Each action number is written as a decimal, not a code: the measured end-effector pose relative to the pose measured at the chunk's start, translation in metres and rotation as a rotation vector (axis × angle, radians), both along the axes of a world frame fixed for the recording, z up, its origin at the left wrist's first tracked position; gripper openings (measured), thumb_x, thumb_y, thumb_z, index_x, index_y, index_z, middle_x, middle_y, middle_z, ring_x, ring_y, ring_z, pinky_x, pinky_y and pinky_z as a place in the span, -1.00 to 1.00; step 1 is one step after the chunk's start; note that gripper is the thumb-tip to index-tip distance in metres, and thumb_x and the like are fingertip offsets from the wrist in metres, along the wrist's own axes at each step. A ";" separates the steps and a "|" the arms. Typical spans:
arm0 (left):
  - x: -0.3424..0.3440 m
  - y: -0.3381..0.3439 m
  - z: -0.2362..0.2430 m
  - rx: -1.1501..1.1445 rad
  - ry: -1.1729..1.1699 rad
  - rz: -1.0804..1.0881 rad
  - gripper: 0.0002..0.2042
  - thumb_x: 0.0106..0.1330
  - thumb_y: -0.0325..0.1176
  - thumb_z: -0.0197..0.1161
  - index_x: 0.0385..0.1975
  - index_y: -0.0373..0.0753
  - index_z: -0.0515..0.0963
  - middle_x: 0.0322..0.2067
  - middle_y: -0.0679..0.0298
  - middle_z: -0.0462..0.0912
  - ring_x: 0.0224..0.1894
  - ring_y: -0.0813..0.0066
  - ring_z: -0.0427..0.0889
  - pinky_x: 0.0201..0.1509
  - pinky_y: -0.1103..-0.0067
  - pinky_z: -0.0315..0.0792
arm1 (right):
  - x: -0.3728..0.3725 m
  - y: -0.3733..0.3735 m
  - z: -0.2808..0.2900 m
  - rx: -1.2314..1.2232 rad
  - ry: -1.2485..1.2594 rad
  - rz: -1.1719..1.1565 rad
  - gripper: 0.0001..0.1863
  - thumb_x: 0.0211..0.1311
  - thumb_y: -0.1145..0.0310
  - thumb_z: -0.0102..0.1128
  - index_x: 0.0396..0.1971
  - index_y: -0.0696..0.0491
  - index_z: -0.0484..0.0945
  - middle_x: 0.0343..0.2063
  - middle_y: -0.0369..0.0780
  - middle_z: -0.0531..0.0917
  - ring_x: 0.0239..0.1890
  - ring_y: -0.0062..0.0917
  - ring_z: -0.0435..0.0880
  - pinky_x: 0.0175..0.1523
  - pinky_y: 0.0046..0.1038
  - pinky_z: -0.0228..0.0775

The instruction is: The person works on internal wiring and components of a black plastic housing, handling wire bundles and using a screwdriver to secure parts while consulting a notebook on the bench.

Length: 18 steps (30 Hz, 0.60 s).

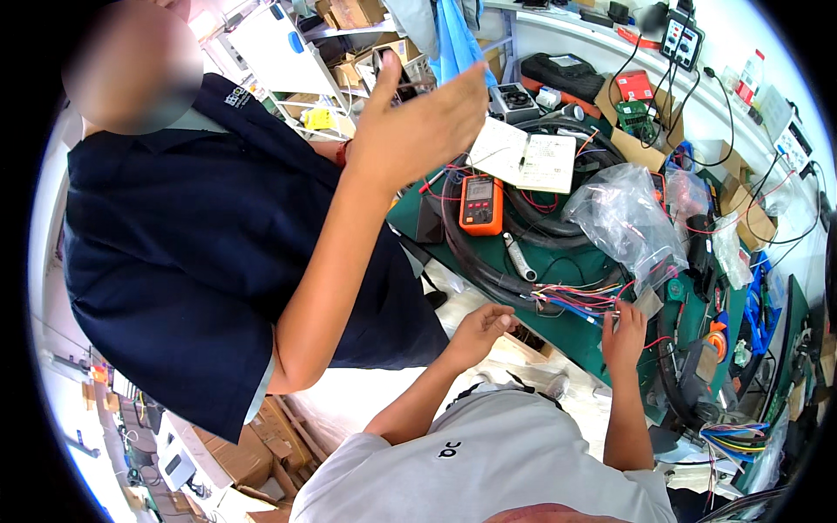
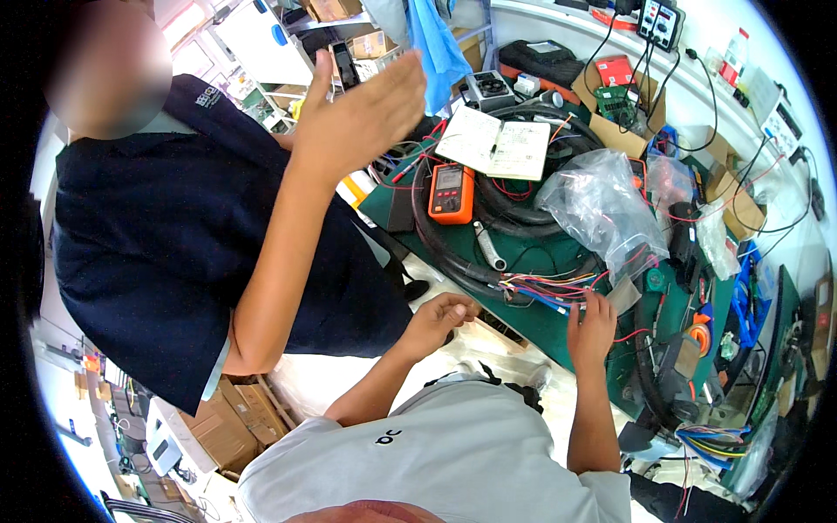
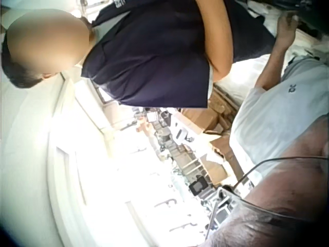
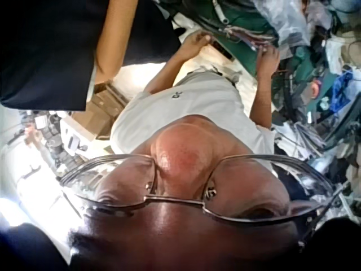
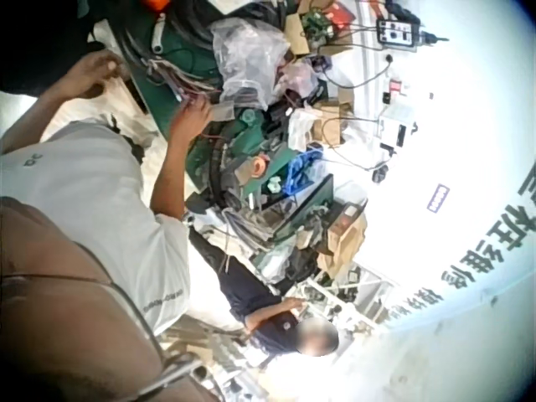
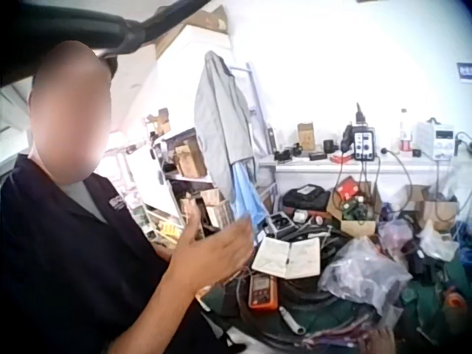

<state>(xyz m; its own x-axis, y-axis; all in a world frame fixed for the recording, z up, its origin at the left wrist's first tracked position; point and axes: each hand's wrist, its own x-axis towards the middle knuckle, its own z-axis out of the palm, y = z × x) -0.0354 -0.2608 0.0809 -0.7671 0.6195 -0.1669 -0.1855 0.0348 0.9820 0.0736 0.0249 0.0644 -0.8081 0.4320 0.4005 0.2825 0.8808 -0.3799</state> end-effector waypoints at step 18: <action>0.030 -0.070 -0.012 0.044 -0.042 0.070 -0.61 0.46 -0.17 0.04 0.03 -0.41 0.42 -0.12 0.12 0.64 -0.06 0.41 0.60 0.03 0.51 0.44 | -0.089 -0.132 0.171 -0.460 0.328 0.327 -0.37 0.16 0.23 0.33 0.14 0.28 0.35 -0.14 -0.08 0.63 -0.11 -0.32 0.61 0.03 -0.37 0.43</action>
